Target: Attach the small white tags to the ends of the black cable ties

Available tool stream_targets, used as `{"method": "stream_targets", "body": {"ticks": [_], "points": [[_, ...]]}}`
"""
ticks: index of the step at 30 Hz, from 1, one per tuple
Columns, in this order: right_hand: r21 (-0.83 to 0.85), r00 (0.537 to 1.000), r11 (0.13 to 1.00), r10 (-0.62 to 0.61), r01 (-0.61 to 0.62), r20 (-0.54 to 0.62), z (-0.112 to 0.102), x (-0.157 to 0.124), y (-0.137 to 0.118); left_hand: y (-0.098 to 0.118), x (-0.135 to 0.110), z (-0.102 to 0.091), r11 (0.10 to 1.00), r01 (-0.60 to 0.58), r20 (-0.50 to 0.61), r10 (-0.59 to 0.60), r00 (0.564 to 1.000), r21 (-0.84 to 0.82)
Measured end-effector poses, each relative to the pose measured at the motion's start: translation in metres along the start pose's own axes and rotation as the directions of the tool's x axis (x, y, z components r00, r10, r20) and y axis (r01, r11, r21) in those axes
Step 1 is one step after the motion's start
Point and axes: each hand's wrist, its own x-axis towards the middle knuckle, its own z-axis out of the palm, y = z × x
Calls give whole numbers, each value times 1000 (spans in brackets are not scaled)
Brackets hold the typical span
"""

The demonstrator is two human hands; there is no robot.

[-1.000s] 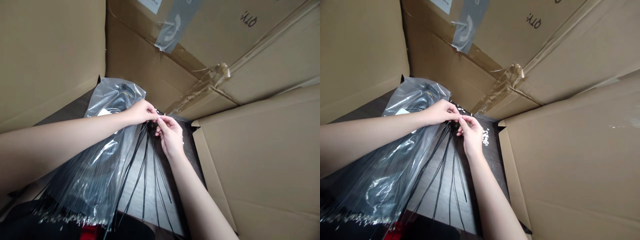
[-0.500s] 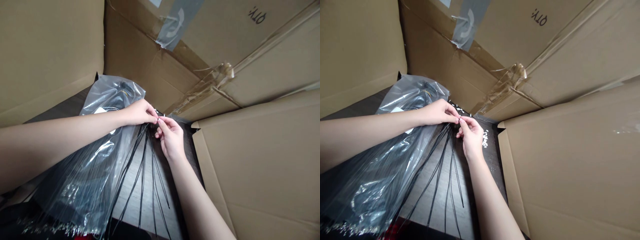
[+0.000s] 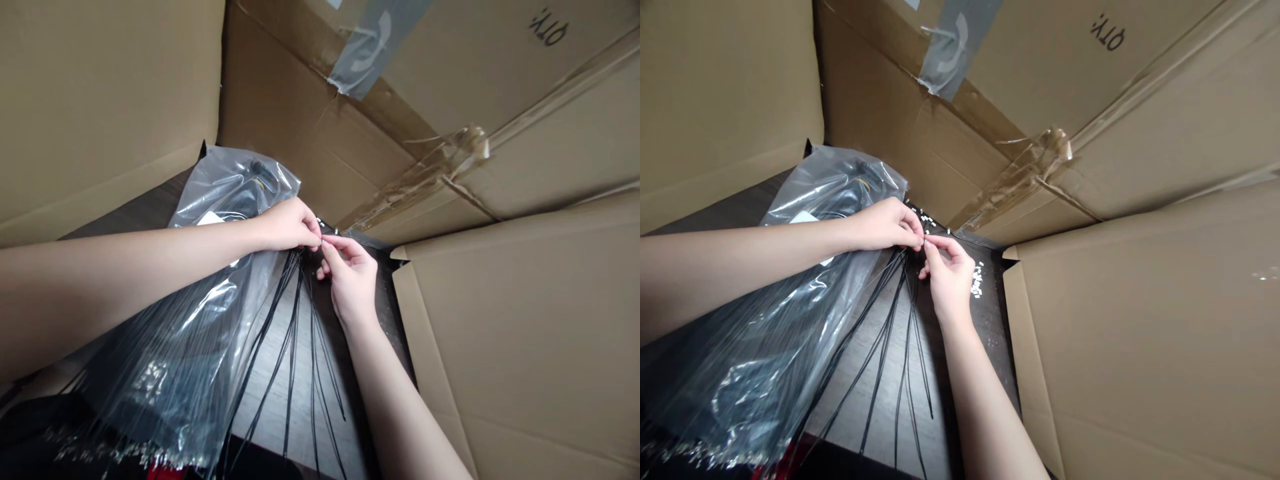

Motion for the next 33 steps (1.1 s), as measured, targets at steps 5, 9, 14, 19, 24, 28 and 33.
{"method": "stream_targets", "body": {"ticks": [5, 9, 14, 19, 24, 28, 33], "points": [[-138, 999, 990, -36, 35, -8, 0, -2, -4, 0, 1, 0, 1000, 1, 24, -1, 1000, 4], [-110, 999, 993, -50, 49, -3, 1, -2, -2, 2, 1, 0, 1000, 4, 23, -4, 1000, -15], [-91, 998, 995, -52, 48, -43, 2, -3, -2, 5, -2, 0, 999, 12, 23, -11, 1000, -43], [-96, 996, 993, -79, 74, -47, 2, -3, -3, 4, -1, 1, 998, -27, 2, 28, 1000, -55], [-135, 991, 988, -88, 74, -101, 3, -5, -5, 2, -1, 2, 998, -51, -7, 50, 999, -35], [-150, 988, 986, -89, 70, -124, 4, -6, -7, 2, 0, 2, 999, -49, 15, 49, 999, -10], [-137, 987, 988, -88, 70, -131, 4, -5, -5, 4, -1, 0, 999, -18, 16, 19, 1000, -27]]}}
